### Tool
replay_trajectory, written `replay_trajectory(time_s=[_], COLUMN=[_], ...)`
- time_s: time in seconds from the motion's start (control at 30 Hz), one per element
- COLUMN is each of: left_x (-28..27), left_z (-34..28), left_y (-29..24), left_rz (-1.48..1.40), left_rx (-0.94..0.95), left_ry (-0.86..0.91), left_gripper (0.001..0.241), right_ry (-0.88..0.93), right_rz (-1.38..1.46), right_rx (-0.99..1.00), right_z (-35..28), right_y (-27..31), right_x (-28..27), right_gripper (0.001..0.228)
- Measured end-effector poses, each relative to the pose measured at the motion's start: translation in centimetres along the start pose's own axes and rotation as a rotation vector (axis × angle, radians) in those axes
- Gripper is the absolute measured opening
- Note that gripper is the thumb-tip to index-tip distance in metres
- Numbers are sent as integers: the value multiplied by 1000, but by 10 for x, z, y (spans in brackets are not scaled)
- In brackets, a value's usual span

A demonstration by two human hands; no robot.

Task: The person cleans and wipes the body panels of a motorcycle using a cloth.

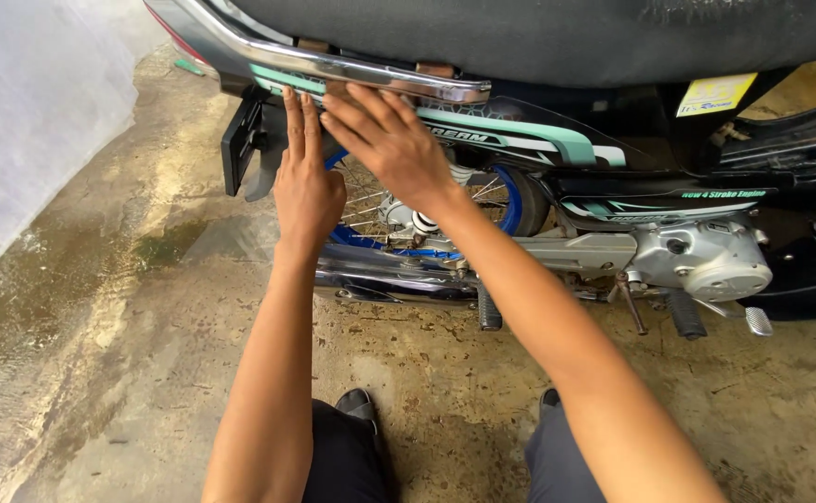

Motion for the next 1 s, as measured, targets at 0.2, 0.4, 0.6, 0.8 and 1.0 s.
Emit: replay_trajectory(time_s=[0.2, 0.4, 0.6, 0.8, 1.0], left_x=[2, -6, -8, -4, -4], left_z=[-3, 0, 0, -1, -1], left_y=[-1, -9, -8, -6, -7], left_rz=[31, 44, 56, 61, 31], left_rx=[39, 11, 31, 7, 14], left_ry=[-81, -39, -43, -21, -57], left_gripper=[96, 99, 105, 105, 107], right_ry=[-47, -105, -109, -68, -134], right_rz=[241, 111, -23, -92, -144], right_rx=[154, 39, -119, -138, -90], right_z=[18, -10, -59, -78, -75], right_y=[8, -9, -43, -62, -52], right_x=[-2, -9, -49, -73, -59], right_gripper=[47, 41, 37, 36, 37])
Point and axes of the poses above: each hand's wrist, its own z-axis towards the middle knuckle, its own x-axis out of the palm, y = z × x, the point moved 5 cm from there along z, towards the middle knuckle, and after that the axes turned 11 degrees about -y, right-handed, at the moved point
